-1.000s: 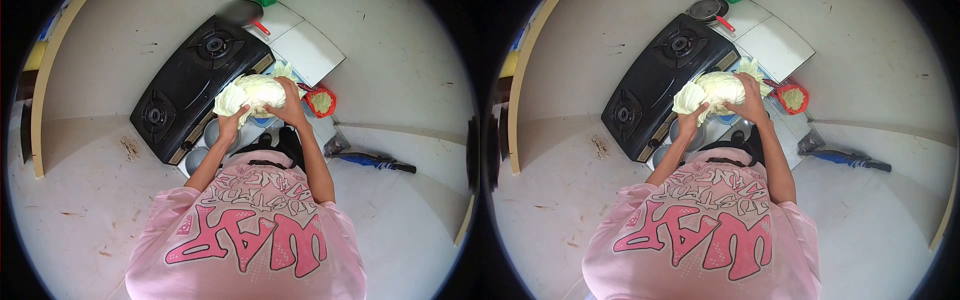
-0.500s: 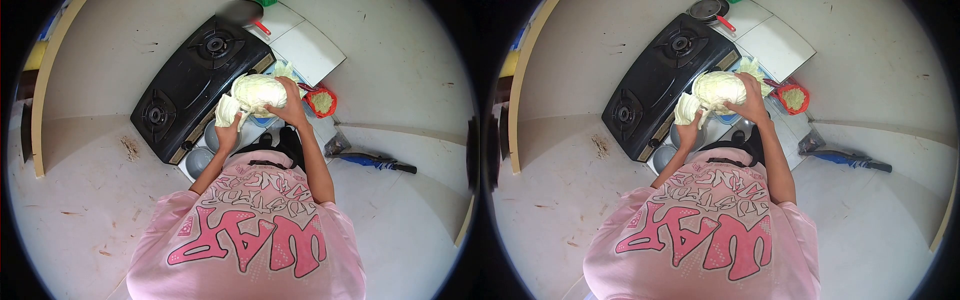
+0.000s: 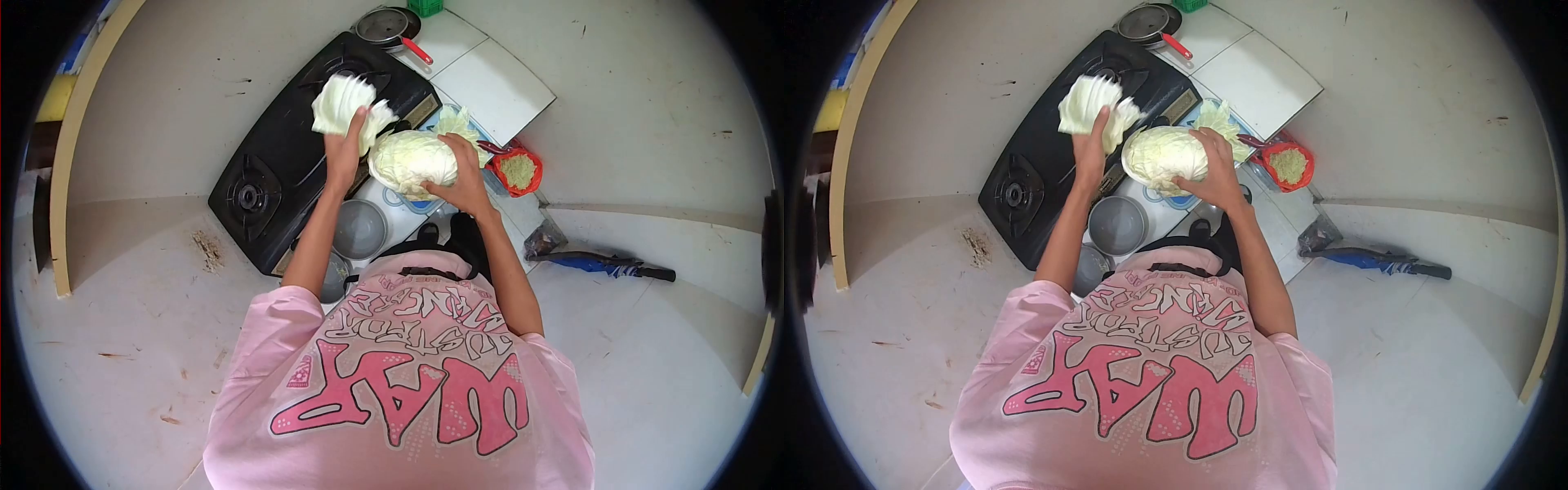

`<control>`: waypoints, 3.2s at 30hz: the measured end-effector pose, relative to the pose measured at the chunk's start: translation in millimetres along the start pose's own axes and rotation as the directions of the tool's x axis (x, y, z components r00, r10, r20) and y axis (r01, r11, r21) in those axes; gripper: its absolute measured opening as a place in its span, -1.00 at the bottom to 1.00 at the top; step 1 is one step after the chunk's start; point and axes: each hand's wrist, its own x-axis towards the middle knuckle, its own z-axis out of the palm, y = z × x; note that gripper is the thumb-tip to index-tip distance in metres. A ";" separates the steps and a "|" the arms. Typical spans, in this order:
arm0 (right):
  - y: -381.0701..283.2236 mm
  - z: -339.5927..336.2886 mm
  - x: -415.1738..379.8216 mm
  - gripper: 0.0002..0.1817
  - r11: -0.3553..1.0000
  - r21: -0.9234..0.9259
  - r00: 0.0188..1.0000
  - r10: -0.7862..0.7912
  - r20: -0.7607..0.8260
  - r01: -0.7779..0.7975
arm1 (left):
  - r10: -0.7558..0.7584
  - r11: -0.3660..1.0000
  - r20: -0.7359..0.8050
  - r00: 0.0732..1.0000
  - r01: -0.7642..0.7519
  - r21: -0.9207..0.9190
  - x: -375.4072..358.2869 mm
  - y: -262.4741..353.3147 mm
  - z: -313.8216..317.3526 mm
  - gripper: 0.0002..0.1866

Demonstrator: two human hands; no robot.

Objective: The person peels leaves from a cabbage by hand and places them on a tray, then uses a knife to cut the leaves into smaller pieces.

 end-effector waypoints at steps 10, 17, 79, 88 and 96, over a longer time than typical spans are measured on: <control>2.4 1.5 -1.4 0.08 0.999 0.042 1.000 0.007 -0.007 -0.007 | -0.446 0.858 0.610 0.655 0.506 0.084 99.3 -66.7 97.2 -0.47; -2.8 -2.0 -0.2 0.10 0.996 0.045 0.997 0.077 0.029 -0.078 | -0.571 0.819 0.616 0.543 0.324 0.474 119.2 -135.6 119.5 -0.49; 56.0 -32.9 18.3 -0.25 -0.184 0.543 0.454 0.370 0.810 -0.819 | -0.489 0.829 -0.282 0.826 0.338 -0.446 -107.7 -83.7 38.1 -0.27; 62.7 -38.1 35.2 -0.34 0.000 0.633 0.598 0.327 0.731 -0.774 | -0.312 0.920 -0.437 0.843 0.153 -0.361 -134.6 -40.2 65.5 -0.28; 38.0 -55.6 77.7 -0.24 0.388 0.629 0.731 0.222 0.645 -0.673 | -0.420 0.838 -0.367 0.830 0.199 -0.508 -141.1 -46.5 60.7 -0.24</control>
